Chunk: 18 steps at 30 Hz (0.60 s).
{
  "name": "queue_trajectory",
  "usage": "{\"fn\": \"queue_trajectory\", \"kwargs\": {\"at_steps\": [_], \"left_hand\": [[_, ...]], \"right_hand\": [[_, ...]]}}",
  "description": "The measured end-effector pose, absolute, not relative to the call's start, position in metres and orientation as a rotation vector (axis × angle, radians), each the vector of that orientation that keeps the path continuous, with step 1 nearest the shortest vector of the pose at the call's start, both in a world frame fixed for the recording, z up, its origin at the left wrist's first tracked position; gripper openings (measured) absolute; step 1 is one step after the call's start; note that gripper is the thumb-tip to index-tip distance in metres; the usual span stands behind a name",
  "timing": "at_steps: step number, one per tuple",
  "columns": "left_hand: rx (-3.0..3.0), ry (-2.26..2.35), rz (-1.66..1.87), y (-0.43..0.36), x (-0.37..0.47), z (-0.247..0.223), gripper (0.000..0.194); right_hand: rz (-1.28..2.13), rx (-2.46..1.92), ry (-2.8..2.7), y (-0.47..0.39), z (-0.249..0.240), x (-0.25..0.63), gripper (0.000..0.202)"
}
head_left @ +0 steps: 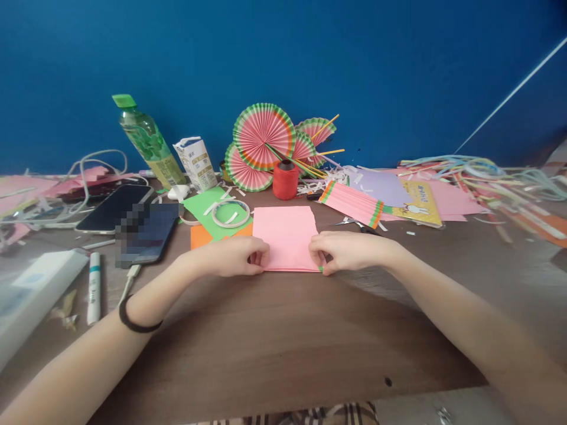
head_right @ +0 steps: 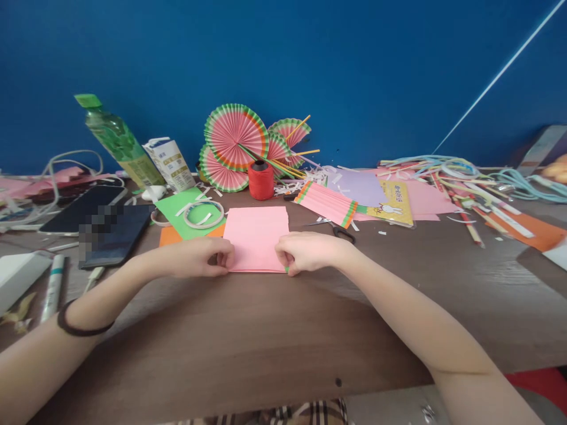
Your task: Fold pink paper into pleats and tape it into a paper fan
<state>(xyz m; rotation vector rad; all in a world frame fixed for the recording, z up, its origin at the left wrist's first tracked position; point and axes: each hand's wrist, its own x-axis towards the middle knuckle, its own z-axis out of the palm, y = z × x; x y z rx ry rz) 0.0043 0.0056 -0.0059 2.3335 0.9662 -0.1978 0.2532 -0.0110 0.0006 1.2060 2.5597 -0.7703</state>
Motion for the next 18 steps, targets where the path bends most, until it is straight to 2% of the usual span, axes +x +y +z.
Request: {"fn": "queue_trajectory", "kwargs": {"at_steps": [4,12,18], "left_hand": [[2.335,0.996,-0.087,0.012,-0.002,-0.009,0.016],[2.337,1.095,0.062,0.020,-0.006,-0.008,0.018],[2.320,1.127,0.077,0.019,-0.005,-0.002,0.019]], "right_hand": [[-0.826,1.247,2.525,-0.008,0.004,0.259,0.011],[-0.785,1.312,2.592,-0.005,0.014,0.269,0.027],[-0.804,1.362,2.634,-0.006,0.014,0.268,0.021]]}}
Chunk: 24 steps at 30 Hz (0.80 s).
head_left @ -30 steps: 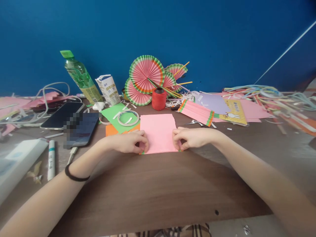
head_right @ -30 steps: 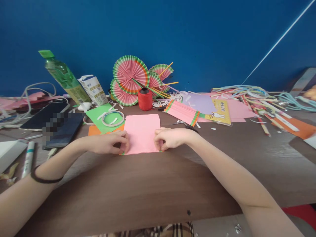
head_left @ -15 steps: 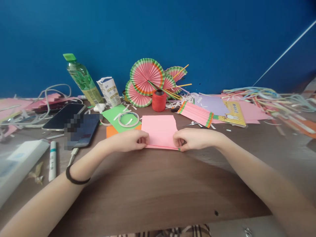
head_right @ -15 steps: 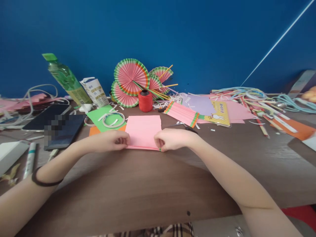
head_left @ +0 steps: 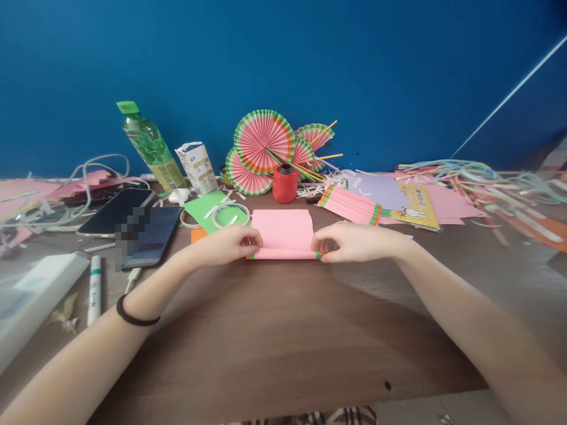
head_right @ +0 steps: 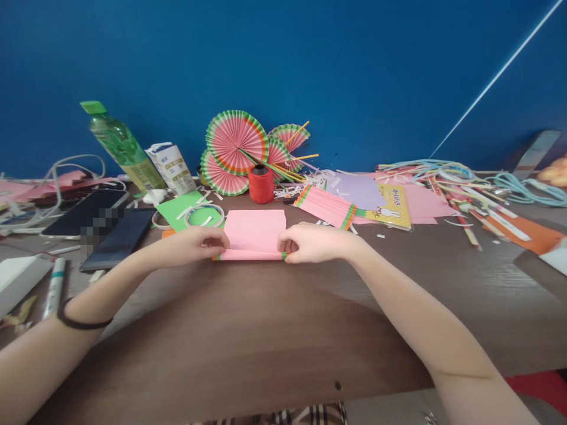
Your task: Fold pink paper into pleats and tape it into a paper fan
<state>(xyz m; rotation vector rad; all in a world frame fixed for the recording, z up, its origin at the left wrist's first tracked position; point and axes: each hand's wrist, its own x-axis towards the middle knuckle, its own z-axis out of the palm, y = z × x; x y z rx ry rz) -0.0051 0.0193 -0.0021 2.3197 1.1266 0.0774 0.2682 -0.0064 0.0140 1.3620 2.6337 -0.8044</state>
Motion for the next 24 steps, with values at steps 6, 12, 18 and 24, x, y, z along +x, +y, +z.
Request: {"fn": "queue_trajectory", "kwargs": {"at_steps": [6,12,18,24], "left_hand": [[2.300,1.131,0.082,0.019,-0.005,0.004,0.019],[2.319,1.186,0.109,0.017,-0.005,0.009,0.020],[2.317,1.161,0.184,0.017,-0.007,0.014,0.021],[2.193,1.100,0.327,0.015,-0.015,0.032,0.025]], "right_hand": [[-0.831,1.379,2.693,-0.006,0.016,0.265,0.019],[-0.920,1.456,2.658,-0.008,0.021,0.265,0.020],[-0.835,1.497,2.837,-0.007,0.020,0.263,0.014],[-0.958,1.678,2.907,-0.013,0.036,0.264,0.015]]}}
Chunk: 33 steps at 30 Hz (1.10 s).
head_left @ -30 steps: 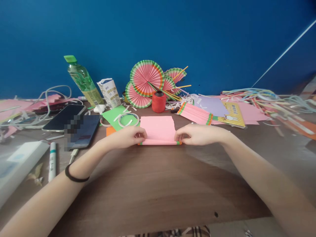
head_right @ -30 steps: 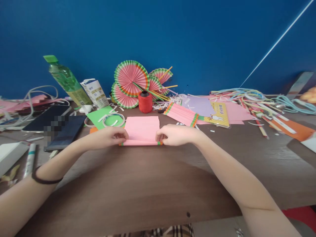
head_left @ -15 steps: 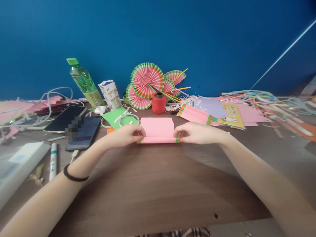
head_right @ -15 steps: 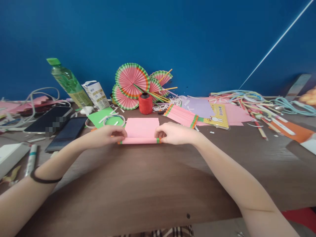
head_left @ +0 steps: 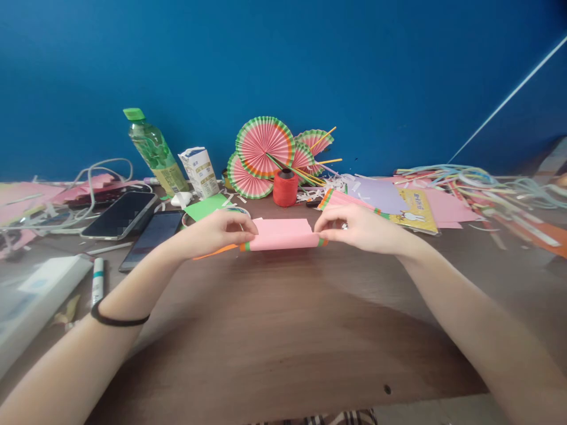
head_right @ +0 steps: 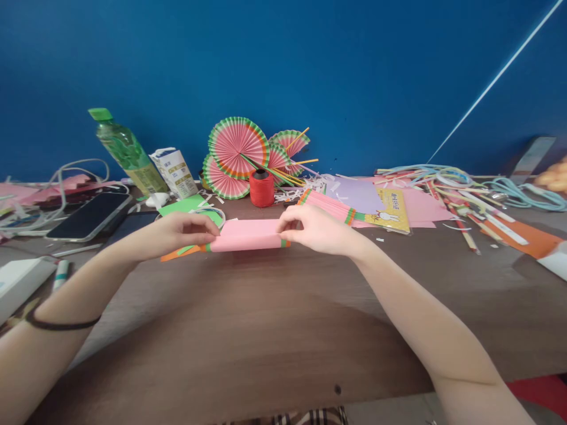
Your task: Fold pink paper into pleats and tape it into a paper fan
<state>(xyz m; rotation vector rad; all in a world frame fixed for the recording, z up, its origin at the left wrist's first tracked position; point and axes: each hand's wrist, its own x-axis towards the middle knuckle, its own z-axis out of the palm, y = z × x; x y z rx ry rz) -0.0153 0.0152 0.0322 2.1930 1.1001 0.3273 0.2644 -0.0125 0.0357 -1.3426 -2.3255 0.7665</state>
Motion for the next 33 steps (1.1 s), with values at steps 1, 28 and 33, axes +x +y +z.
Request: {"fn": "queue_trajectory", "kwargs": {"at_steps": [1,28,33], "left_hand": [[2.138,1.111,0.370,0.014,-0.017,0.035,0.025],[2.546,1.289,0.185,0.032,-0.014,-0.020,0.022],[2.664,1.240,0.140,0.032,-0.014,-0.025,0.018]], "right_hand": [[0.829,-1.322,-2.256,-0.013,0.039,0.266,0.016],[0.534,-1.397,-2.418,0.013,-0.022,0.249,0.014],[0.303,-1.401,-2.609,0.012,-0.023,0.246,0.015]]}}
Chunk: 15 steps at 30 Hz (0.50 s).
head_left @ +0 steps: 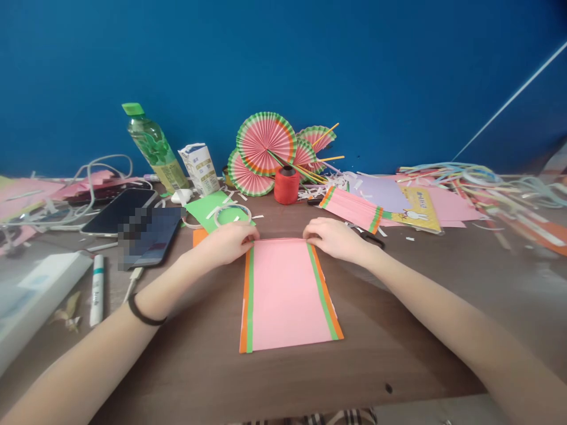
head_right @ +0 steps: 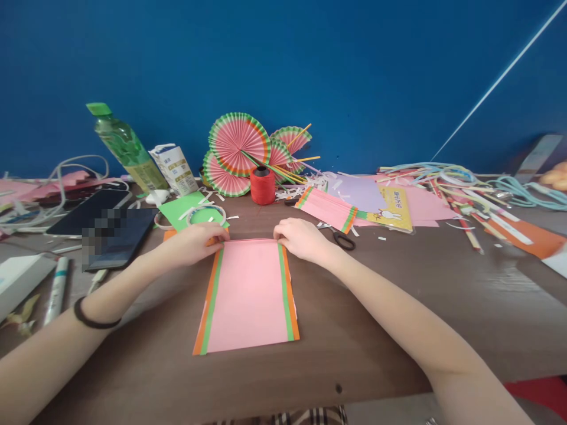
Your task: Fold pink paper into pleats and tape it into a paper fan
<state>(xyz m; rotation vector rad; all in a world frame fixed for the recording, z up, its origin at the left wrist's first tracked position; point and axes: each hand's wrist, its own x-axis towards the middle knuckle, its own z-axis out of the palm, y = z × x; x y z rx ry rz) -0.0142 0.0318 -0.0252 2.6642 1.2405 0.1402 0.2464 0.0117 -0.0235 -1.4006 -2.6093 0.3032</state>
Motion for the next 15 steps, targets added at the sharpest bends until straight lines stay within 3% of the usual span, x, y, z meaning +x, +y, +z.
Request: {"fn": "queue_trajectory", "kwargs": {"at_steps": [15], "left_hand": [[2.880,1.378,0.040,0.020,-0.004,-0.022,0.018]], "right_hand": [[-0.310,-1.364,-2.853,0.004,-0.028,0.237,0.018]]}}
